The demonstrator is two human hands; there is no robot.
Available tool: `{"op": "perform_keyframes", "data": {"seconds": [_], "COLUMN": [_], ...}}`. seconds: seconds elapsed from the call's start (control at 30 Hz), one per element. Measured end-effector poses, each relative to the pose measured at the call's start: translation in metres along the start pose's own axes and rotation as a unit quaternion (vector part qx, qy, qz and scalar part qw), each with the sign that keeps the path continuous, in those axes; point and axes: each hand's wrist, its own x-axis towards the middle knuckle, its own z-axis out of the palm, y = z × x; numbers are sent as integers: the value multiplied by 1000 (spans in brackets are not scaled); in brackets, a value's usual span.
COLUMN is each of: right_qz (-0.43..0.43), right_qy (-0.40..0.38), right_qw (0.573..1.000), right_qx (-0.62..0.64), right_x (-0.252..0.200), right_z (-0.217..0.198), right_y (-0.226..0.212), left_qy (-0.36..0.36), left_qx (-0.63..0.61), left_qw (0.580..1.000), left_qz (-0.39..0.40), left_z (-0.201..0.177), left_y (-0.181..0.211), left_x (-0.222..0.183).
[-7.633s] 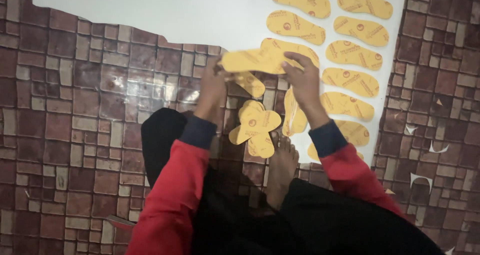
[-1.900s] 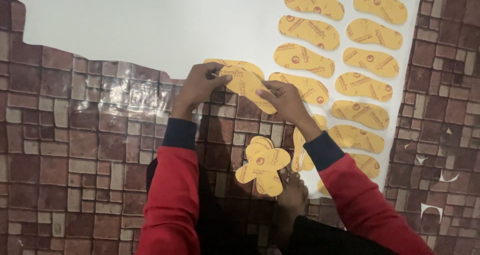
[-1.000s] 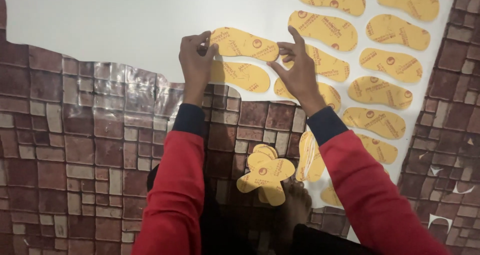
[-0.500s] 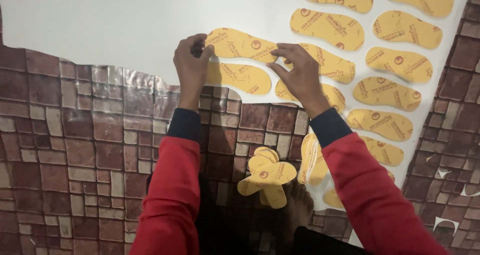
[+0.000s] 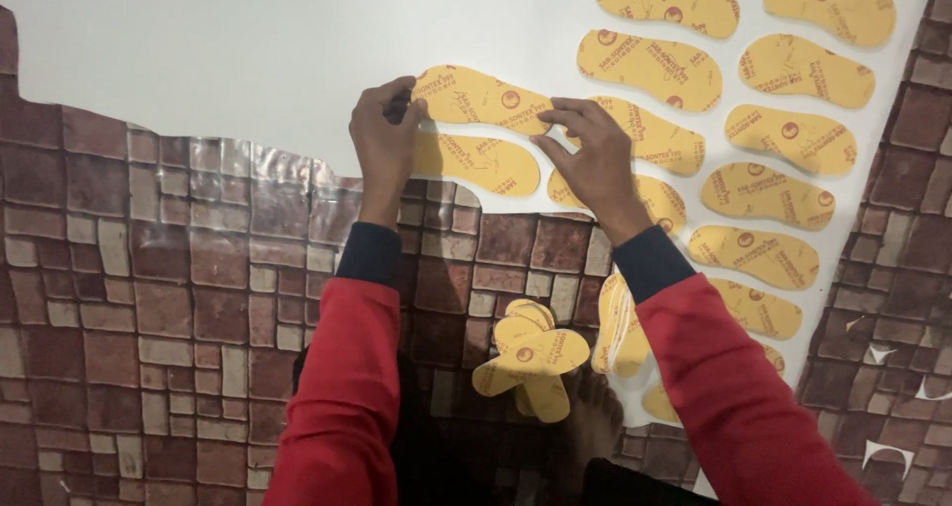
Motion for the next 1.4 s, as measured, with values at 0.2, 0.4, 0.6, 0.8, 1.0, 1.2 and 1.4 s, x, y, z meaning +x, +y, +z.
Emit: {"op": "perform_keyframes", "data": {"seconds": [0.2,0.4,0.6,0.8,1.0,1.2,1.4], "right_qz": [2,-7,25,22,42,59,38], "right_qy": [10,19,33,29,20,16,22], "right_qw": [1000,1000,999,999,999,998,998], "right_qx": [14,9,15,1,14,36,36], "right_x": [-1,-2,-1,-3,0,-1,-3], "right_z": [1,2,5,7,3,3,4], "right_y": [0,-2,-5,-2,-7,-11,-1], "left_qy": [4,6,1,-1,4,-7,-8], "left_qx": [15,24,26,17,15,37,9], "left_qw": [999,999,1000,1000,999,999,1000], "left_qz": [28,23,18,-3,-29,-21,-22], "left_z": [3,3,-2,-1,-1,-5,-4], "left_y": [-12,-13,-4,-2,1,-2,5], "left_x": [3,2,2,2,2,3,0]}}
